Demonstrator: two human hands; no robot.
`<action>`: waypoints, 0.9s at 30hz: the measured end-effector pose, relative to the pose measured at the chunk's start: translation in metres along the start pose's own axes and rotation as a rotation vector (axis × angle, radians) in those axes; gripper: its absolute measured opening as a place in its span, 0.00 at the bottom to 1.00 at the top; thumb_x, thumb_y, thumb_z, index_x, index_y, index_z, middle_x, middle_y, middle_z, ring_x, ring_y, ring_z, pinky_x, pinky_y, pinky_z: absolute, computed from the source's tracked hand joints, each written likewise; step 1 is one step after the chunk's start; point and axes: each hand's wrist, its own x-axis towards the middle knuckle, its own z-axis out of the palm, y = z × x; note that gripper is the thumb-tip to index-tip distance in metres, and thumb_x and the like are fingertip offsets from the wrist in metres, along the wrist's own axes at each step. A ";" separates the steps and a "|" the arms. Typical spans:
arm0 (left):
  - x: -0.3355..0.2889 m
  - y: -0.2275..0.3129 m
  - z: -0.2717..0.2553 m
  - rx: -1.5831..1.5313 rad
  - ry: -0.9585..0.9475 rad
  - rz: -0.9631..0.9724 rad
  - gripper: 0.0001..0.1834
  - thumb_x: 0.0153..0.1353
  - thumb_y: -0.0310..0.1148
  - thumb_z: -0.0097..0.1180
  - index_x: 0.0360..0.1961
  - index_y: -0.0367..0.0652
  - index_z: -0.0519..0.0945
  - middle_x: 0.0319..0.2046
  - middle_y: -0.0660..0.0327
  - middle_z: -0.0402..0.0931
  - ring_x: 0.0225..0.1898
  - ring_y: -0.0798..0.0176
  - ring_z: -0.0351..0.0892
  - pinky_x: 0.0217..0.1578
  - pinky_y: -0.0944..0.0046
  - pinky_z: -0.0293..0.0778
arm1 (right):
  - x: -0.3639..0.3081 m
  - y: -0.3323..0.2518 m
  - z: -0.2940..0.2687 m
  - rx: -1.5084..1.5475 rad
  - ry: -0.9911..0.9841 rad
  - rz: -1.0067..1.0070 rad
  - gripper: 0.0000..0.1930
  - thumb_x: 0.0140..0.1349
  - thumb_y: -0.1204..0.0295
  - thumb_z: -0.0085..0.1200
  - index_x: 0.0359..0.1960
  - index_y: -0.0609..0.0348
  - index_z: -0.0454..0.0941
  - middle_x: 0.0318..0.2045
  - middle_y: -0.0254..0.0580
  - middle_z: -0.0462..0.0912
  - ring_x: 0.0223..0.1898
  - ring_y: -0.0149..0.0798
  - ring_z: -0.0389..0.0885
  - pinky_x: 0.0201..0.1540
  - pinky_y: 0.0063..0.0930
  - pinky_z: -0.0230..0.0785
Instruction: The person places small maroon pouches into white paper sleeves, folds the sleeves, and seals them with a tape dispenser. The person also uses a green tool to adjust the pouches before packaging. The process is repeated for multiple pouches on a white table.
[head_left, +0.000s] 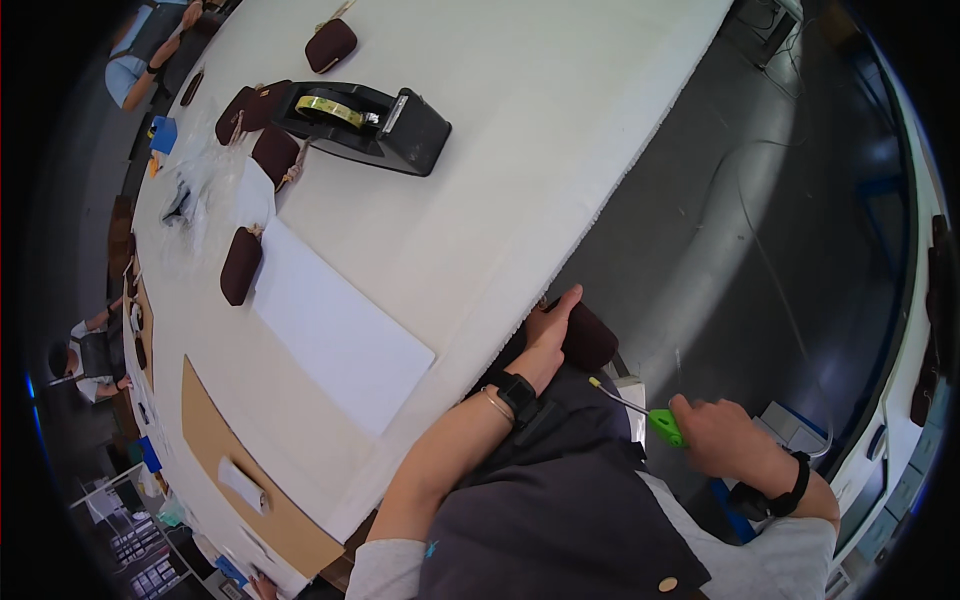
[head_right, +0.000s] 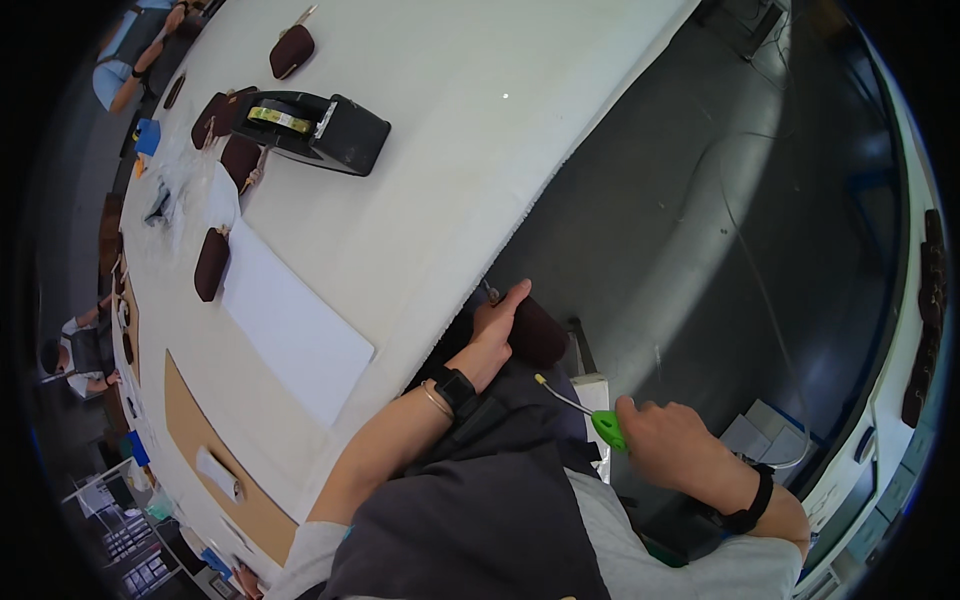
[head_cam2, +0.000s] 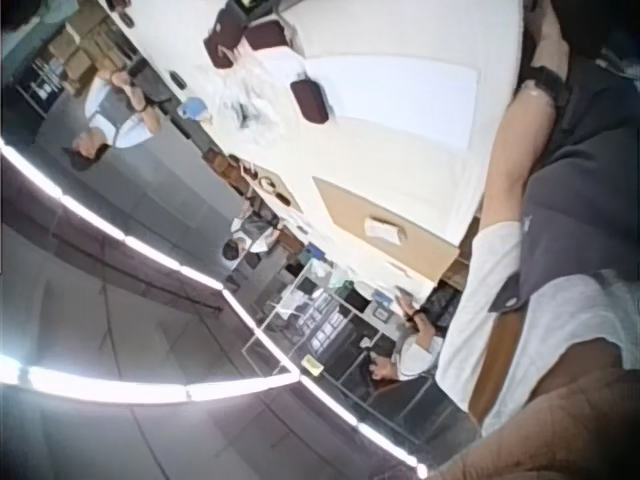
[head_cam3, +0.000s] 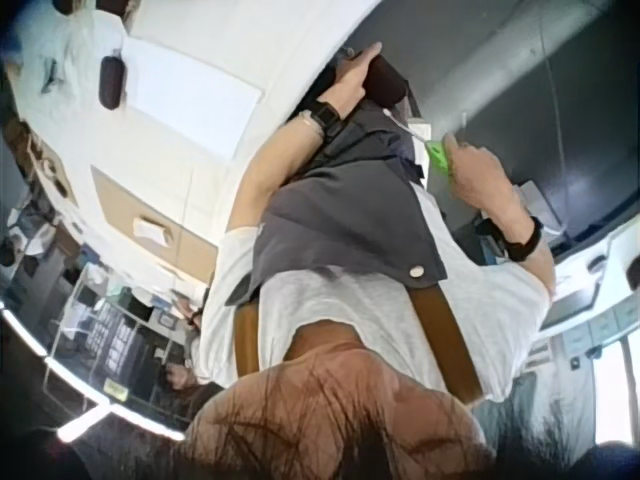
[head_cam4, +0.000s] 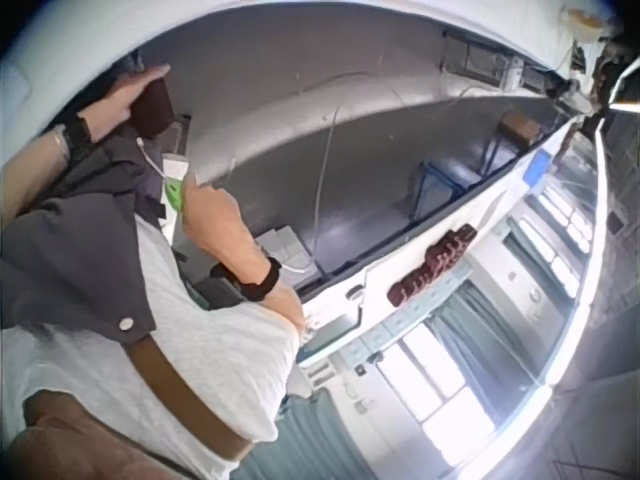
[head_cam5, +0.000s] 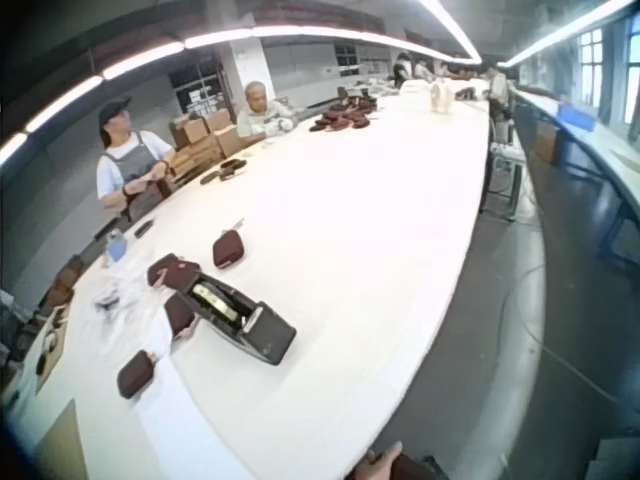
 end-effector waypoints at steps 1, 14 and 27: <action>-0.011 0.012 0.002 -0.023 -0.043 -0.059 0.40 0.44 0.48 0.73 0.52 0.32 0.71 0.47 0.54 0.73 0.50 0.60 0.72 0.54 0.61 0.67 | 0.000 0.000 0.001 0.006 0.065 0.047 0.15 0.45 0.77 0.54 0.35 0.65 0.66 0.23 0.55 0.78 0.27 0.60 0.79 0.33 0.51 0.71; -0.161 0.121 -0.026 -0.426 -0.804 0.072 0.09 0.59 0.35 0.59 0.32 0.47 0.71 0.28 0.70 0.67 0.31 0.75 0.65 0.34 0.70 0.63 | 0.149 0.089 -0.148 0.011 0.986 -0.152 0.25 0.52 0.81 0.50 0.54 0.71 0.61 0.36 0.68 0.75 0.40 0.69 0.73 0.42 0.50 0.65; -0.159 0.194 -0.243 -0.817 0.091 0.598 0.07 0.64 0.33 0.55 0.30 0.44 0.75 0.34 0.63 0.76 0.38 0.68 0.76 0.42 0.66 0.76 | 0.349 -0.020 -0.250 -0.210 1.267 -0.212 0.28 0.51 0.74 0.57 0.55 0.66 0.64 0.54 0.56 0.68 0.55 0.56 0.66 0.52 0.46 0.66</action>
